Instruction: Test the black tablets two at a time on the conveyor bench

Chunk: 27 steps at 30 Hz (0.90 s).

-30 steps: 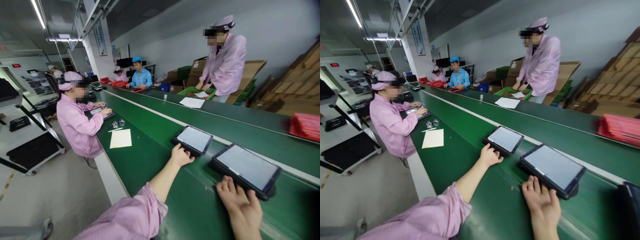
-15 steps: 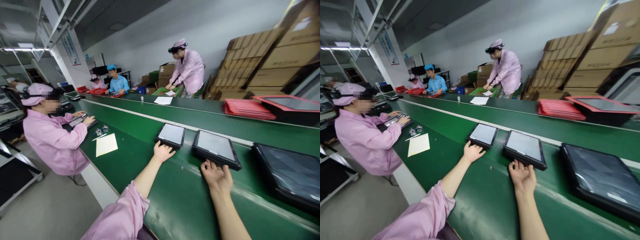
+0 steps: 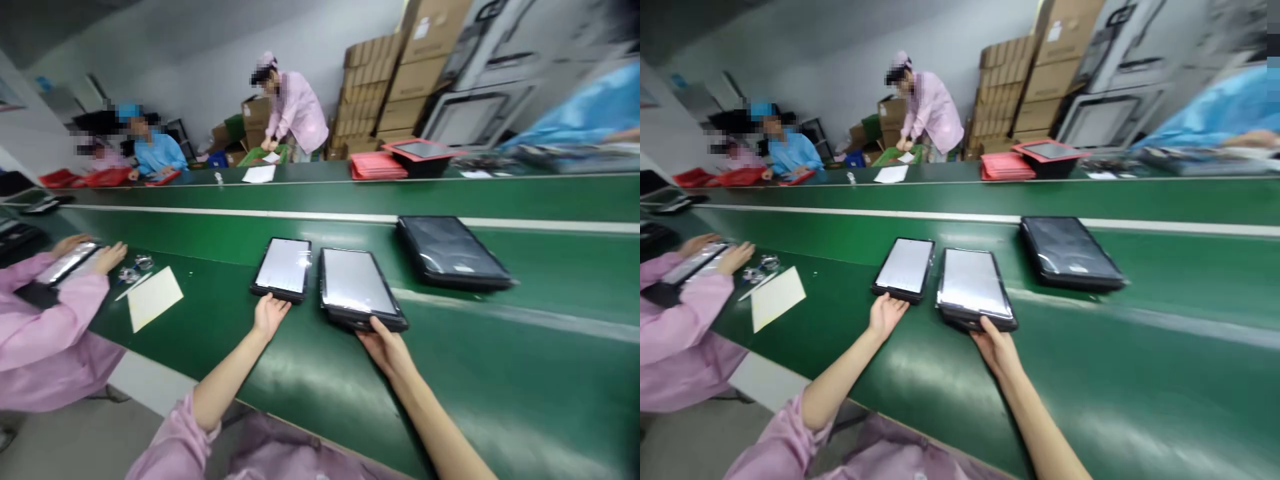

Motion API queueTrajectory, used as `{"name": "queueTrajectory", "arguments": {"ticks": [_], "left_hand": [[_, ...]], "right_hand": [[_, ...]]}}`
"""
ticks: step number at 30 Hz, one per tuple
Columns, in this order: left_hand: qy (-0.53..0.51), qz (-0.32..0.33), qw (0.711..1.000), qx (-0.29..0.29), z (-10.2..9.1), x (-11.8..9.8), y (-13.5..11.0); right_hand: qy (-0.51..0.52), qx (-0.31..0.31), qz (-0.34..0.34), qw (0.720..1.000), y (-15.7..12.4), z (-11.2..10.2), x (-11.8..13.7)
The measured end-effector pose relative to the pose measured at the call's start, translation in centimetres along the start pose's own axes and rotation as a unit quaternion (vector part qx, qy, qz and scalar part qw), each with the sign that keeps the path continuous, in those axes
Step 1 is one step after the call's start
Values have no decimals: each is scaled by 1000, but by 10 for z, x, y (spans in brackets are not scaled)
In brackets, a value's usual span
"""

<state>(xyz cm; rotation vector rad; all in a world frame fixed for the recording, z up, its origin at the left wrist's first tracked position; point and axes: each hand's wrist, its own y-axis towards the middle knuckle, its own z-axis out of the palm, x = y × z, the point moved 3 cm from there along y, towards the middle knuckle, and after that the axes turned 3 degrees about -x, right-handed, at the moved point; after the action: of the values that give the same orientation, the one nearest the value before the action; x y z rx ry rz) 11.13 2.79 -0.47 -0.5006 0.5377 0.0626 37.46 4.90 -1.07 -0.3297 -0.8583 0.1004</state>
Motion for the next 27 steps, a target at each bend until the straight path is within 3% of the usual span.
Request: {"name": "queueTrajectory", "arguments": {"ticks": [8, 11, 14, 16, 17, 18, 20, 22, 23, 25, 27], "left_hand": [[54, 34, 997, 34, -61, 32, -108], [105, 6, 994, 38, -87, 33, -141], [224, -60, 971, 54, -106, 17, -165], [364, -87, 924, 74, -110, 1, -177], [447, -64, 888, 83, -109, -8, -180], [528, -8, 845, 86, -105, -18, -182], [645, 168, 741, 85, -92, -35, -181], [692, 313, 644, 96, -82, -42, -176], [701, 350, 610, 115, -80, -41, -172], [713, 371, 570, 172, -80, -37, -162], [721, 367, 547, 216, -83, -34, -155]], "right_hand": [[-66, -77, 86, 991, -139, -74, -33], [-156, -8, 193, 969, -175, -84, -25], [-362, 99, 222, 900, -195, -90, 8], [-494, 114, 151, 849, -195, -93, 38], [-539, 101, 101, 830, -190, -94, 52], [-569, 76, 45, 818, -184, -93, 65], [-593, 17, -79, 801, -164, -83, 85], [-588, -15, -188, 786, -139, -63, 93], [-583, -12, -230, 779, -124, -50, 94], [-577, 15, -299, 760, -91, -23, 90], [-598, 49, -345, 722, -59, 0, 84]]}}
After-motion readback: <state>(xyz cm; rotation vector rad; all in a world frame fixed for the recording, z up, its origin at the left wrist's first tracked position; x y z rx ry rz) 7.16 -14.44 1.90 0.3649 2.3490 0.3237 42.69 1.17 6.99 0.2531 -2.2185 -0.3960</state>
